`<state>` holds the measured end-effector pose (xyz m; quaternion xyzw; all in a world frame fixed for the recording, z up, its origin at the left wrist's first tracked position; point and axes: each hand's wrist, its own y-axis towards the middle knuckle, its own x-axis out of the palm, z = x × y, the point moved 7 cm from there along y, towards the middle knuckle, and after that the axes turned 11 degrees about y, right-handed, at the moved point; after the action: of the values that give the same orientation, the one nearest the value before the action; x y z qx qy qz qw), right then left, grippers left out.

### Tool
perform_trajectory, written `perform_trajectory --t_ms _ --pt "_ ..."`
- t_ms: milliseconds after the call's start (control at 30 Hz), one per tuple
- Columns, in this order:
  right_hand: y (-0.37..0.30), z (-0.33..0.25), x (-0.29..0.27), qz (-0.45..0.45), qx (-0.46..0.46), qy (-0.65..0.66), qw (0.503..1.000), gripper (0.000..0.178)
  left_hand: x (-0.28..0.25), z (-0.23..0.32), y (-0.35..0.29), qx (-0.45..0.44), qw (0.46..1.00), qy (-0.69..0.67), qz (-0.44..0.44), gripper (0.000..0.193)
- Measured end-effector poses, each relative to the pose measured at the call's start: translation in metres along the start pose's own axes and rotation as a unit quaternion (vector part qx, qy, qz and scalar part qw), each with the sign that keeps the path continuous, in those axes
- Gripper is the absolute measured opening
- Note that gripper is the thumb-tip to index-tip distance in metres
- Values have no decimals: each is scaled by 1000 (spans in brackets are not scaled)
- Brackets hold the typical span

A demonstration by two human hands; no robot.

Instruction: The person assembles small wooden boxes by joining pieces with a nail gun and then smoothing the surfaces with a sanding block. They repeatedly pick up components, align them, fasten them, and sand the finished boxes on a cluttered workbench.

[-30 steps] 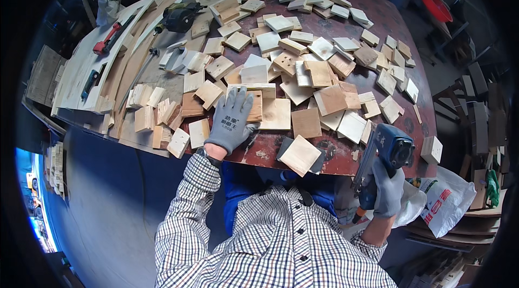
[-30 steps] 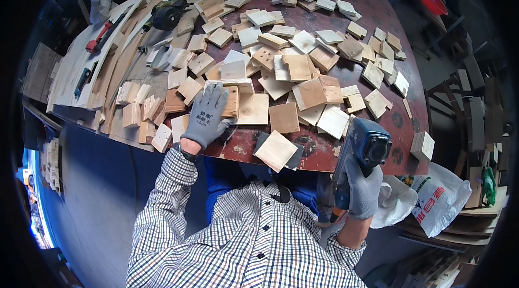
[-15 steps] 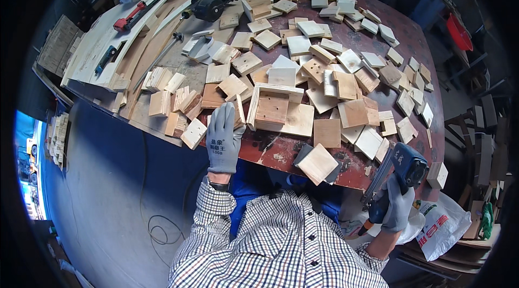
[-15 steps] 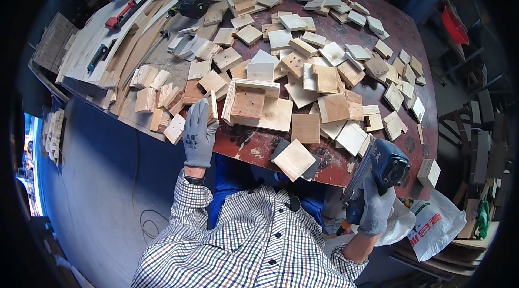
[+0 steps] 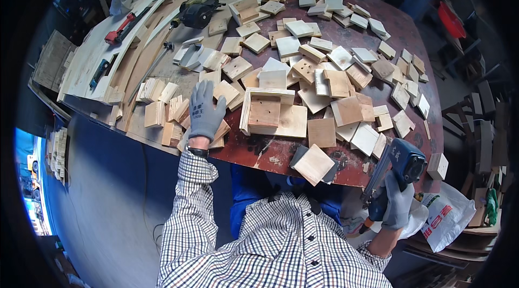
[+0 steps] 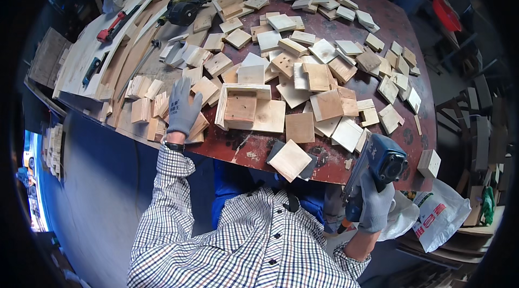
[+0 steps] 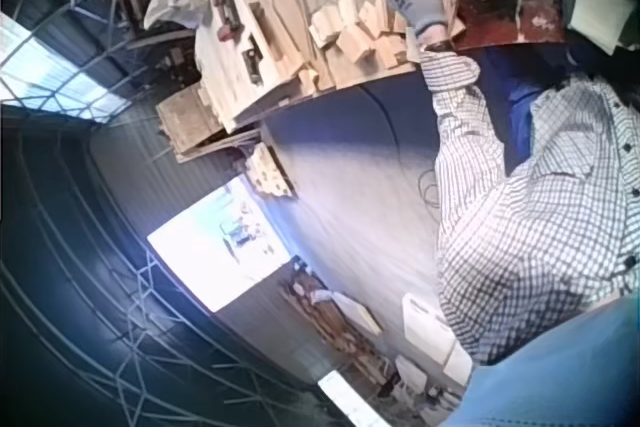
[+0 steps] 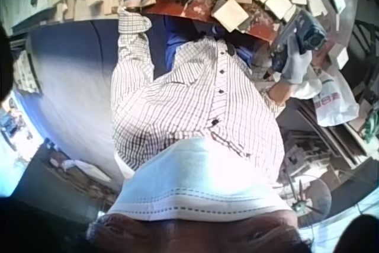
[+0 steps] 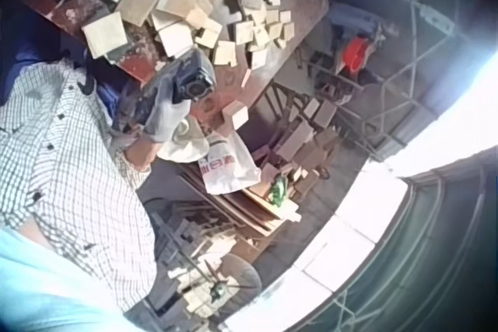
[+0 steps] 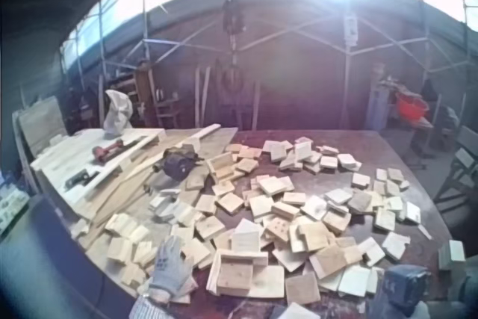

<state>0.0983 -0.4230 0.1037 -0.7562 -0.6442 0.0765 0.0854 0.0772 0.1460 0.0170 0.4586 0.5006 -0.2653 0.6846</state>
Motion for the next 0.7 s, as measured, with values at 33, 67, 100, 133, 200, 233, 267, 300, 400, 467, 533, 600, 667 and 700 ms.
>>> perform_trajectory --t_ms 33,67,100,133,200,233,267,300,400,467,533,600,667,700 --pt "1 3 -4 2 -6 7 1000 18 -1 -1 23 -3 1000 -18 2 65" --pt "-1 1 -3 5 -7 12 1000 18 1 0 46 -5 1000 23 -13 70" --pt "-6 -4 -1 9 -7 16 1000 18 6 5 67 21 997 47 -49 73" --pt "-10 -8 -1 14 -7 20 1000 18 11 13 87 49 993 70 -85 77" --pt "-13 -13 -1 31 -17 7 999 17 44 13 113 94 974 81 -188 87" --pt "-15 -15 -2 44 -22 0 999 17 61 20 124 115 956 91 -252 96" --pt "-16 -14 -4 45 -17 3 999 17 77 23 128 116 936 108 -313 105" --pt "-16 -13 -8 45 -11 6 999 16 87 24 130 112 926 125 -339 108" --pt "-17 -16 -5 43 -30 34 998 17 125 6 142 91 925 134 -345 111" --pt "-23 -16 -10 62 -38 37 997 17 116 21 150 112 927 106 -343 111" --pt "-20 -16 -13 77 -34 37 996 18 112 22 148 101 941 28 -322 108" --pt "-20 -15 -13 79 -32 37 996 18 105 18 141 83 945 -137 -285 106" --pt "-19 -15 -10 68 -31 39 996 17 89 9 133 59 898 -377 -220 104" --pt "-18 -15 -10 67 -25 37 997 16 76 7 131 55 864 -460 -199 101"
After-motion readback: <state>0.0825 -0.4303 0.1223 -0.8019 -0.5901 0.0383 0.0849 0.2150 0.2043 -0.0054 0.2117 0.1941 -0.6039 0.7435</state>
